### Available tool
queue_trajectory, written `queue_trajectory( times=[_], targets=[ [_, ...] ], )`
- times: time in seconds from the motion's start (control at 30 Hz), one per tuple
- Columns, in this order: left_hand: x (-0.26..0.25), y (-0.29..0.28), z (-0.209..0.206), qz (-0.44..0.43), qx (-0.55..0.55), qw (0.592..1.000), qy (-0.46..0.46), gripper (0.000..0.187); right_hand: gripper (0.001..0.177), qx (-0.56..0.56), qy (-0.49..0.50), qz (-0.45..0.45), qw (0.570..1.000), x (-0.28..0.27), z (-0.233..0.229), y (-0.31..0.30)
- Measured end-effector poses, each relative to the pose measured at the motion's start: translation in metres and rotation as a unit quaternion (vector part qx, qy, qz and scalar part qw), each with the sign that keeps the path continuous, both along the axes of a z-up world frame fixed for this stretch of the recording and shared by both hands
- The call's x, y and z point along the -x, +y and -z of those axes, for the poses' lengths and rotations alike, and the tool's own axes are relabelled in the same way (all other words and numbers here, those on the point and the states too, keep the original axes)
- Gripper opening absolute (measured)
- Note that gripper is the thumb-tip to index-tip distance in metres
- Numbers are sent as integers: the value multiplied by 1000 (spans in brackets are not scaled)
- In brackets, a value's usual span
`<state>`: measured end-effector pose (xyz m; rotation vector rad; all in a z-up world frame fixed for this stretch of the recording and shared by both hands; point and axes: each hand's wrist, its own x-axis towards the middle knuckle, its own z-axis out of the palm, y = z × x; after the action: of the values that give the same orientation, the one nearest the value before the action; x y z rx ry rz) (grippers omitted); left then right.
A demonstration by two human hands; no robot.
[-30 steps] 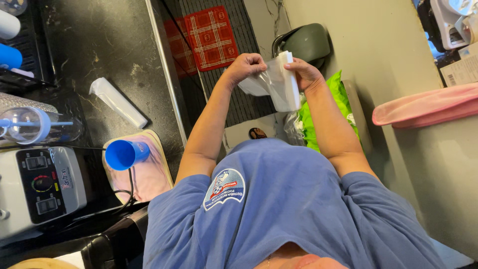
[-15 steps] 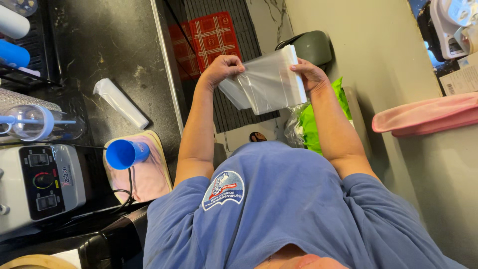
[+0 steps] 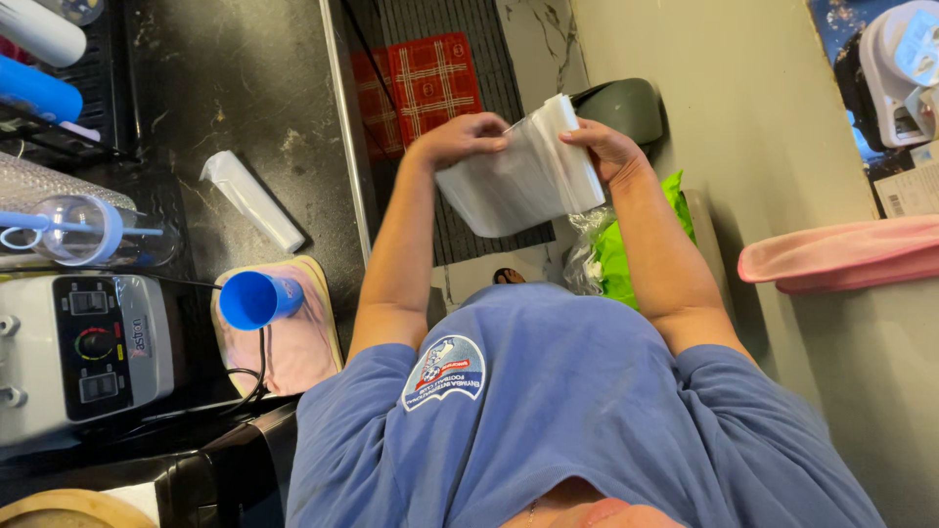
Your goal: The person opens a cabinet, retrieves a roll of plastic bags, and tears off a bag. They place the bag into a trash bin, remove the old bag containing waste, and tie it shut. The person then places the tied bag into a larger green bag and prepares another plastic bag.
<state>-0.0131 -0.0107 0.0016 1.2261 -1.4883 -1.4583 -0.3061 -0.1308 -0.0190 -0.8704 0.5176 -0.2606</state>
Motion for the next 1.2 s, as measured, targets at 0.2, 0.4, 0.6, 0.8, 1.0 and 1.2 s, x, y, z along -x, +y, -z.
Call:
queue_trajectory(
  times=[0.2, 0.4, 0.6, 0.8, 1.0, 1.2],
  targets=[
    [31, -26, 24, -75, 6, 997, 13, 16, 54, -113, -46, 8, 992, -23, 4, -1],
    [6, -15, 29, -74, -28, 995, 66, 14, 45, -78, -24, 31, 996, -16, 12, -5],
    [-8, -9, 25, -69, -27, 995, 63, 12, 42, -98, -5, 47, 994, -18, 15, -12],
    [-25, -1, 22, -85, -28, 996, 27, 10, 48, -99, 10, 75, 992, -17, 17, -18],
    [-41, 8, 21, -65, -54, 996, 26, 10, 54, -70, -11, 59, 996, -18, 3, -12],
    [-5, -13, 18, -30, -21, 998, -45, 27, 46, -75, 6, 30, 997, -39, 9, -5]
  ],
)
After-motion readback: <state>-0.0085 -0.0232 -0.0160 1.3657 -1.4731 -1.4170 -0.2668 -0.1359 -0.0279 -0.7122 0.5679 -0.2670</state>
